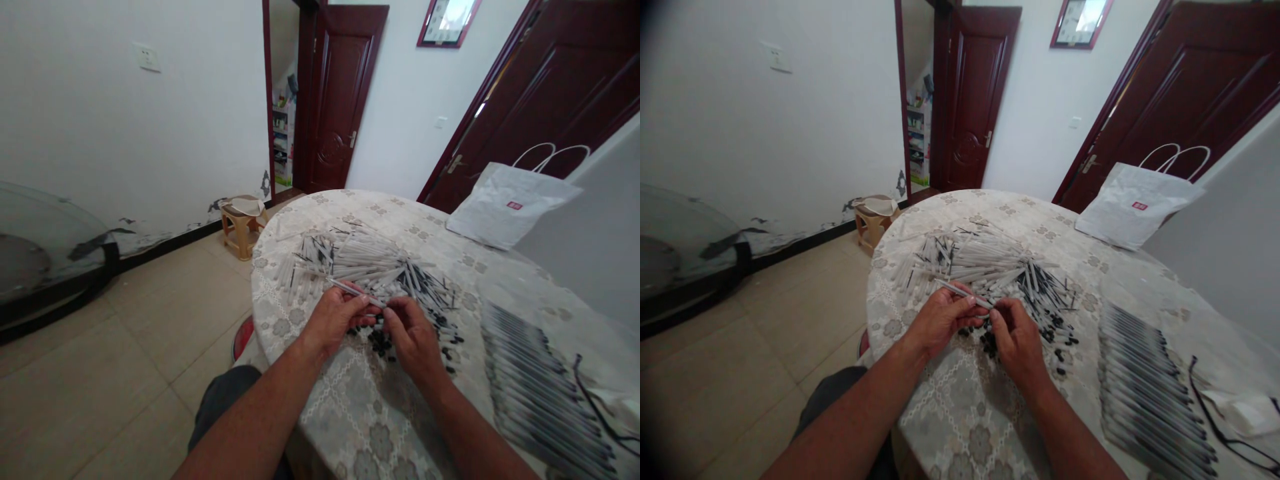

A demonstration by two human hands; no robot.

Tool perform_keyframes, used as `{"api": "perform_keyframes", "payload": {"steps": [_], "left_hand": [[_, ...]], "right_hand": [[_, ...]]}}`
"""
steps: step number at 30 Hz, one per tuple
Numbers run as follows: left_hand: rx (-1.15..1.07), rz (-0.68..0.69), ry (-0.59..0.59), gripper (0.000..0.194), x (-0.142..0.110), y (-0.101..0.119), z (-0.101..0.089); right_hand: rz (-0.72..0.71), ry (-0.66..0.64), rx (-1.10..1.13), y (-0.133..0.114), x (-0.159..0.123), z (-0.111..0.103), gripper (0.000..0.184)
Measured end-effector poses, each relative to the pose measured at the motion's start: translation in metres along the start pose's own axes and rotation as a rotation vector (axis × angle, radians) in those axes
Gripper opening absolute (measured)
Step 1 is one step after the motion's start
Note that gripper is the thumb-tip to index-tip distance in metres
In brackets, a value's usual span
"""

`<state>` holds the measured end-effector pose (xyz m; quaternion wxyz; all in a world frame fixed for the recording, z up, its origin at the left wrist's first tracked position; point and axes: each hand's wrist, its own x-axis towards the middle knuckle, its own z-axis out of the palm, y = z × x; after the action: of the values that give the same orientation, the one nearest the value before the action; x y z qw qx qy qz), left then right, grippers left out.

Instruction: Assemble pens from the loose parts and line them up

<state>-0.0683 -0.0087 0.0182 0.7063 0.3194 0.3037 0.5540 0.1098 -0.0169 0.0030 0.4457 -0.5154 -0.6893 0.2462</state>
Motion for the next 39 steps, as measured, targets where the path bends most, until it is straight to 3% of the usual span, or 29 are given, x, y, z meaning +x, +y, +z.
{"api": "perform_keyframes", "payload": {"steps": [6, 10, 14, 18, 23, 26, 30, 34, 39], "left_hand": [[0.009, -0.013, -0.036, 0.035, -0.001, -0.001, 0.0], [-0.001, 0.001, -0.021, 0.035, -0.001, 0.0, 0.0], [-0.001, -0.001, -0.023, 0.037, -0.001, -0.001, 0.0], [0.002, -0.004, -0.035, 0.039, -0.001, -0.002, -0.001], [0.009, 0.02, -0.012, 0.035, 0.0, -0.001, -0.001], [0.014, 0.014, -0.015, 0.036, -0.001, -0.001, -0.001], [0.014, -0.003, -0.026, 0.035, -0.002, -0.001, 0.0], [0.017, 0.016, 0.006, 0.033, 0.0, 0.001, 0.0], [0.05, 0.004, 0.007, 0.033, 0.002, 0.001, -0.001]], "right_hand": [[0.026, -0.07, -0.012, 0.002, -0.002, 0.0, 0.048], [0.025, -0.023, 0.076, 0.005, -0.003, 0.0, 0.031], [-0.01, -0.028, -0.027, 0.002, -0.001, -0.001, 0.027], [0.009, -0.081, 0.0, 0.004, -0.001, 0.0, 0.047], [0.005, -0.008, 0.062, 0.009, -0.004, 0.001, 0.026], [-0.011, -0.017, -0.014, 0.006, -0.003, 0.001, 0.024], [0.003, -0.07, 0.007, 0.0, -0.001, 0.001, 0.043], [0.003, -0.016, 0.11, -0.001, -0.002, 0.002, 0.028], [-0.038, -0.026, -0.034, -0.005, -0.001, 0.001, 0.021]]}}
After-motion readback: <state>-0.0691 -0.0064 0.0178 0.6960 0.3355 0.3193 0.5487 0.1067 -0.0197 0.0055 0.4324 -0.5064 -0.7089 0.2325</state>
